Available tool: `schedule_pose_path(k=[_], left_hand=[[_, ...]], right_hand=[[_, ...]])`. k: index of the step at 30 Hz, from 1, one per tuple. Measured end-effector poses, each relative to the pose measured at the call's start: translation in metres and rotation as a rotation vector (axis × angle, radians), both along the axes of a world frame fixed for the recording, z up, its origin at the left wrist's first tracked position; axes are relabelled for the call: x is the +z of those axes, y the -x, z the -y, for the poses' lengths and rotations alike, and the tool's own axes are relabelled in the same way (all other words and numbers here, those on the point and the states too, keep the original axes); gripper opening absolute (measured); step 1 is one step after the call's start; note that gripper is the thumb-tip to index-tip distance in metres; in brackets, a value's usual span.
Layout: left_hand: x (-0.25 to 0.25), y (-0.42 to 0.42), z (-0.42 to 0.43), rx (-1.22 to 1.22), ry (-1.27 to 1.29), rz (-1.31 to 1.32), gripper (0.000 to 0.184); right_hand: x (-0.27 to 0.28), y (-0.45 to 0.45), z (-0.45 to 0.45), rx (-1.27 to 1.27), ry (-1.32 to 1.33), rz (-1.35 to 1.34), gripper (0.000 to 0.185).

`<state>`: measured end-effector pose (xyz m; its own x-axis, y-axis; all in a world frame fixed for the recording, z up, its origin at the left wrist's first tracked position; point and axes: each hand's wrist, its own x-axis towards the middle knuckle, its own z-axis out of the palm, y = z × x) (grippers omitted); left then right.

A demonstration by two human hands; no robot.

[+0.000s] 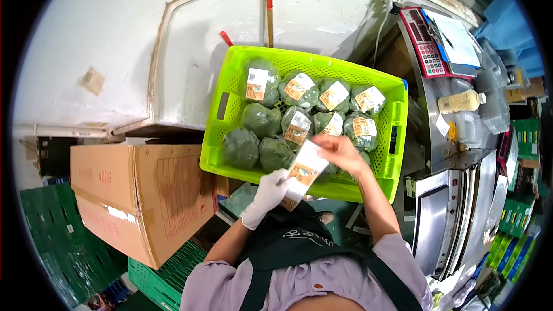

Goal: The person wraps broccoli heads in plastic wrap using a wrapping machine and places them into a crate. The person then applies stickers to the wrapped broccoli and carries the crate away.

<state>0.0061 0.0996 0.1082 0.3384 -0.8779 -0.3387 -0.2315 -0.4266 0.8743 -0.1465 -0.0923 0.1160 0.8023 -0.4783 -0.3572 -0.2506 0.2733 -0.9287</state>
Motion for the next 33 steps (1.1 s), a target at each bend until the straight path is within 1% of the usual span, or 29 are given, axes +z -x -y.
schedule_pose_path(k=[1,2,3,5,6,7,8,9,10,11,12,13,15,16,18,19,20,21,23,24,25,27,28,29,31,32,33], left_hand=[[0.016,0.005,-0.004,-0.042,-0.033,0.031,0.021],[0.016,0.008,-0.011,-0.060,-0.032,-0.020,0.032],[0.016,0.015,-0.014,-0.009,0.298,0.121,0.042],[0.022,0.023,-0.015,0.027,0.404,0.093,0.042],[0.027,0.024,-0.017,0.043,0.297,-0.125,0.038],[0.030,0.025,-0.020,0.058,0.191,-0.343,0.035],[0.021,0.026,-0.020,0.072,0.283,-0.202,0.024],[0.021,0.029,-0.021,0.086,0.292,-0.199,0.024],[0.021,0.032,-0.022,0.182,0.289,-0.117,0.018],[0.021,0.032,-0.024,0.276,0.286,-0.032,0.011],[0.021,0.029,-0.029,0.335,0.207,0.007,0.009],[0.022,0.025,-0.032,0.410,0.112,-0.107,0.014],[0.033,0.016,-0.041,0.358,0.048,-0.190,0.018],[0.031,0.010,-0.046,0.371,0.051,-0.190,0.018],[0.027,-0.002,-0.061,0.337,0.123,-0.007,0.022],[0.039,-0.013,-0.068,0.357,-0.020,-0.048,0.024],[0.033,-0.023,-0.079,0.400,-0.015,-0.052,0.023],[0.027,-0.031,-0.090,0.444,-0.011,-0.059,0.022],[0.028,-0.048,-0.106,0.605,-0.002,-0.170,0.020],[0.032,-0.056,-0.111,0.681,-0.009,-0.227,0.018],[0.032,-0.063,-0.119,0.707,0.049,-0.311,0.017],[0.028,-0.072,-0.128,0.779,0.051,-0.374,0.014],[0.024,-0.074,-0.132,0.770,0.093,-0.352,0.013],[0.022,-0.076,-0.133,0.782,0.091,-0.357,0.013],[0.020,-0.079,-0.132,0.797,0.078,-0.372,0.012],[0.023,-0.079,-0.129,0.806,0.075,-0.395,0.016],[0.021,-0.079,-0.128,0.813,0.077,-0.398,0.016]], right_hand=[[0.014,0.005,-0.010,0.007,-0.098,-0.126,0.027],[0.013,0.010,-0.024,-0.004,0.003,-0.135,0.026],[0.012,0.014,-0.038,-0.015,0.104,-0.141,0.024],[0.032,0.015,-0.068,-0.008,0.326,-0.118,0.019],[0.040,0.013,-0.081,0.012,0.371,-0.103,0.021],[0.036,0.015,-0.095,-0.025,0.464,-0.082,0.022],[0.037,0.013,-0.102,-0.054,0.603,-0.097,0.023],[0.039,0.011,-0.106,-0.082,0.744,-0.109,0.023],[0.041,0.011,-0.103,-0.066,0.752,-0.103,0.023],[0.043,0.011,-0.098,-0.011,0.824,-0.156,0.024],[0.044,0.009,-0.092,0.042,0.895,-0.210,0.025],[0.045,0.005,-0.087,0.054,0.901,-0.203,0.025],[0.045,-0.008,-0.073,0.028,0.773,-0.108,0.021],[0.044,-0.017,-0.058,0.010,0.820,-0.121,0.021],[0.038,-0.040,-0.025,-0.090,0.726,-0.263,0.021],[0.036,-0.050,-0.008,-0.063,0.921,-0.294,0.022],[0.035,-0.063,-0.001,-0.136,0.865,-0.253,0.024],[0.031,-0.072,0.009,-0.131,0.865,-0.275,0.025],[0.023,-0.084,0.025,0.017,0.875,-0.187,0.024],[0.025,-0.091,0.029,0.144,0.895,-0.154,0.024],[0.029,-0.100,0.033,0.293,0.951,-0.154,0.023],[0.031,-0.121,0.042,0.558,1.185,-0.047,0.022],[0.039,-0.133,0.039,0.677,1.290,-0.106,0.021],[0.038,-0.147,0.039,0.690,1.288,-0.103,0.021],[0.036,-0.176,0.041,0.981,1.421,-0.099,0.023],[0.034,-0.191,0.040,1.062,1.461,-0.029,0.025],[0.031,-0.205,0.036,1.071,1.462,-0.027,0.025]])
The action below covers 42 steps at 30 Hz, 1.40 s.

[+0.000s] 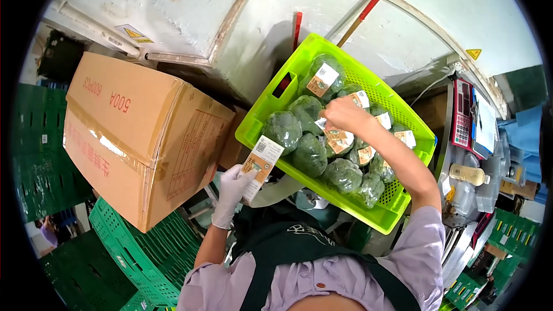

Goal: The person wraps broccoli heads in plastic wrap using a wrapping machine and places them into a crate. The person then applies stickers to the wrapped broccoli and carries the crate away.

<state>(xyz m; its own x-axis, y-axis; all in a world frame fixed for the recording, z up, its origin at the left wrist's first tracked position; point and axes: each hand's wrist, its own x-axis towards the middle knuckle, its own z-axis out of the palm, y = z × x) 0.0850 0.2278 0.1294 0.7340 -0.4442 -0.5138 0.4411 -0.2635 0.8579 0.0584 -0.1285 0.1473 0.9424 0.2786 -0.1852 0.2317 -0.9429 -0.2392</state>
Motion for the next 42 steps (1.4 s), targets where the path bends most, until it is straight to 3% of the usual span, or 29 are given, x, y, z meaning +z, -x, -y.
schedule_pose_path(k=[5,13,16,18,19,22,25,28,36,38,40,41,42], left_hand=[[-0.005,0.005,0.000,-0.007,-0.063,0.006,0.023],[-0.010,0.006,-0.005,0.005,-0.100,-0.024,0.022],[-0.007,0.006,-0.003,0.022,-0.097,-0.049,0.022],[-0.009,0.006,-0.004,0.016,-0.107,-0.036,0.022],[-0.010,0.005,-0.004,0.013,-0.117,-0.022,0.022],[-0.005,0.005,-0.002,0.022,-0.091,-0.020,0.021],[-0.009,0.006,-0.004,0.002,-0.123,-0.013,0.021],[-0.004,0.007,-0.002,-0.021,-0.159,-0.003,0.021],[0.013,0.023,0.021,-0.055,-0.048,0.040,0.021],[0.018,0.029,0.024,-0.139,-0.042,0.068,0.023],[0.018,0.038,0.027,-0.201,-0.044,0.146,0.023],[0.018,0.043,0.029,-0.253,-0.046,0.222,0.024],[0.019,0.046,0.030,-0.307,-0.048,0.299,0.024]], right_hand=[[-0.029,-0.052,-0.018,0.189,0.129,-0.152,0.026],[-0.063,-0.074,-0.029,0.127,0.280,-0.327,0.026],[-0.056,-0.062,-0.037,0.116,0.452,-0.189,0.021],[-0.052,-0.049,-0.032,0.113,0.293,0.352,0.022],[-0.056,-0.043,-0.030,0.189,0.129,0.435,0.025],[-0.059,-0.021,-0.032,0.400,-0.044,0.480,0.050],[-0.105,-0.020,-0.001,0.447,-0.092,0.385,0.066],[-0.132,-0.025,0.007,0.482,-0.082,0.420,0.071],[-0.132,-0.015,-0.002,0.392,-0.021,0.437,0.059],[-0.107,0.003,-0.019,0.328,-0.014,0.490,0.053],[-0.067,0.037,-0.045,-0.357,-0.632,0.311,0.048],[-0.050,0.056,-0.049,-0.599,-0.917,0.024,0.042],[-0.035,0.080,-0.055,-0.747,-1.672,-0.291,0.038]])
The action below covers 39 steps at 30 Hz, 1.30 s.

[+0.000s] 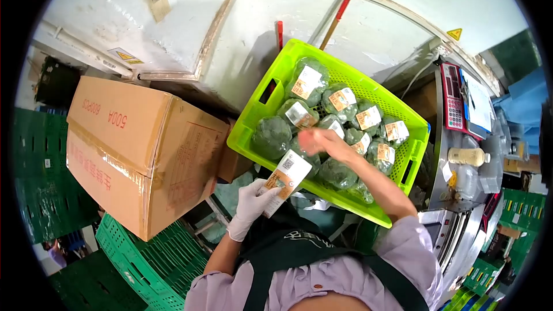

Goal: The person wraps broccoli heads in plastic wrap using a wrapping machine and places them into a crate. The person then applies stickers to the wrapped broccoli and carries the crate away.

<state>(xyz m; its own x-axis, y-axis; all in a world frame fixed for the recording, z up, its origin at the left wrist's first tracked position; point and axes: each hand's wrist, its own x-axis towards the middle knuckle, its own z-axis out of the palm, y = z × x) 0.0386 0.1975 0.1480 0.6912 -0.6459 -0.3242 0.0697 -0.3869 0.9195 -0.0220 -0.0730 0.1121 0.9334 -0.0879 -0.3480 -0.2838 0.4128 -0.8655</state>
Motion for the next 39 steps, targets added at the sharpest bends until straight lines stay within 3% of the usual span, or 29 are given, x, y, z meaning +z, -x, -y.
schedule_pose_path(k=[2,5,6,8,9,10,12,13,14,15,16,18,19,22,24,26,28,30,32,35,36,39], left_hand=[[0.000,0.005,0.005,-0.144,-0.138,0.025,0.033],[0.003,0.025,0.026,-0.340,0.213,0.194,0.054],[0.010,0.036,0.038,-0.315,0.281,0.140,0.045],[-0.005,0.051,0.044,-0.347,0.189,-0.304,0.031],[-0.005,0.059,0.051,-0.352,0.231,0.062,0.020],[0.001,0.068,0.056,-0.315,0.220,0.034,0.012],[0.007,0.080,0.055,-0.348,0.027,0.106,0.011],[0.003,0.086,0.056,-0.349,0.121,0.121,0.017],[0.005,0.087,0.056,-0.436,0.020,0.112,0.021],[0.009,0.090,0.057,-0.494,0.153,0.162,0.020],[0.012,0.093,0.057,-0.547,0.288,0.212,0.019],[0.002,0.089,0.050,-0.564,0.275,0.248,0.021],[-0.001,0.086,0.047,-0.566,0.262,0.283,0.022],[0.006,0.074,0.038,-0.340,0.122,-0.144,0.016],[0.012,0.063,0.035,-0.298,0.129,-0.108,0.015],[0.016,0.056,0.033,-0.260,0.121,-0.115,0.015],[0.013,0.054,0.031,-0.249,0.113,-0.119,0.015],[0.007,0.054,0.029,-0.238,0.106,-0.125,0.015],[0.001,0.055,0.028,-0.241,0.094,-0.127,0.014],[0.009,0.057,0.030,-0.233,0.054,-0.167,0.016],[0.009,0.057,0.030,-0.243,0.028,-0.173,0.017],[0.011,0.060,0.033,-0.245,-0.018,-0.192,0.017]], right_hand=[[0.032,0.042,-0.013,0.165,0.177,-0.065,0.032],[0.049,0.093,-0.062,-0.066,0.298,-0.159,0.018],[0.045,0.109,-0.076,-0.080,0.513,-0.114,0.015],[0.059,0.129,-0.097,-0.205,0.973,0.073,0.014],[0.055,0.140,-0.104,-0.268,1.116,0.072,0.013],[0.059,0.151,-0.105,-0.270,1.249,0.005,0.017],[0.061,0.176,-0.098,-0.394,1.043,-0.145,0.018],[0.067,0.189,-0.089,-0.429,0.873,-0.216,0.016],[0.058,0.205,-0.078,-0.546,0.875,-0.259,0.013],[0.044,0.223,-0.060,-0.632,1.164,-0.295,0.013],[0.033,0.240,-0.038,-0.771,1.131,-0.377,0.014],[0.035,0.267,0.003,-0.907,1.186,-0.551,0.017],[0.034,0.280,0.016,-0.900,1.123,-0.590,0.020],[0.029,0.287,0.024,-0.797,0.829,-0.662,0.033],[0.012,0.282,0.025,-0.751,0.750,-0.633,0.037],[-0.013,0.272,0.026,-0.699,0.838,-0.687,0.040],[-0.067,0.271,0.027,-0.561,1.325,-0.746,0.041],[-0.067,0.249,0.012,-0.362,1.473,-0.996,0.039],[-0.061,0.242,0.009,-0.343,1.551,-1.077,0.039],[-0.034,0.240,0.014,-0.516,1.678,-0.925,0.050],[-0.036,0.240,0.014,-0.511,1.677,-0.929,0.050],[-0.041,0.230,0.007,-0.525,1.292,-0.858,0.076]])
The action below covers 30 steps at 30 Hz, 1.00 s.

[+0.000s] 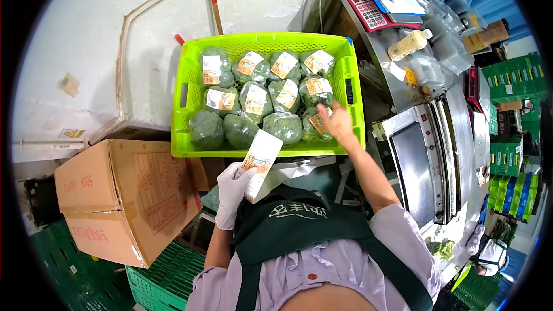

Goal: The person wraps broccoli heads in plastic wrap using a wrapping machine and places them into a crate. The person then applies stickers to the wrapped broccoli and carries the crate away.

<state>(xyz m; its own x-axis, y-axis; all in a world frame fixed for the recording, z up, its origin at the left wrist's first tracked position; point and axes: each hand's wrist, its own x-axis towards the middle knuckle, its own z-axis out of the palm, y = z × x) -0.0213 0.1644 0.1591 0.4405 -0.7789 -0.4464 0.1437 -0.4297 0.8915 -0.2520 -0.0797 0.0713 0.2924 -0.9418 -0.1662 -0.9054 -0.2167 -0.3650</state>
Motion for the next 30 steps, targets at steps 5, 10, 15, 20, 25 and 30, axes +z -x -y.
schedule_pose_path(k=[5,10,15,20,25,30], left_hand=[[-0.002,0.005,0.003,-0.019,0.030,-0.018,0.015],[-0.027,0.015,0.007,-0.124,0.173,0.094,0.015],[-0.001,0.024,0.011,-0.412,0.304,0.299,0.029],[0.006,0.036,0.016,-0.407,0.410,0.131,0.038],[-0.001,0.031,0.008,-0.297,0.282,0.370,0.016],[0.016,-0.012,-0.020,-0.139,0.048,0.234,0.015]], right_hand=[[-0.079,-0.011,-0.024,-0.111,-0.149,0.049,0.094],[-0.083,0.012,-0.012,0.079,-0.206,-0.027,0.083],[0.082,0.006,-0.059,0.028,-0.985,0.953,0.050],[0.104,-0.010,-0.130,0.170,-0.802,0.731,0.018],[0.113,-0.025,-0.128,0.448,-0.275,0.465,0.017],[0.092,-0.027,-0.044,0.058,-0.426,0.626,0.019]])
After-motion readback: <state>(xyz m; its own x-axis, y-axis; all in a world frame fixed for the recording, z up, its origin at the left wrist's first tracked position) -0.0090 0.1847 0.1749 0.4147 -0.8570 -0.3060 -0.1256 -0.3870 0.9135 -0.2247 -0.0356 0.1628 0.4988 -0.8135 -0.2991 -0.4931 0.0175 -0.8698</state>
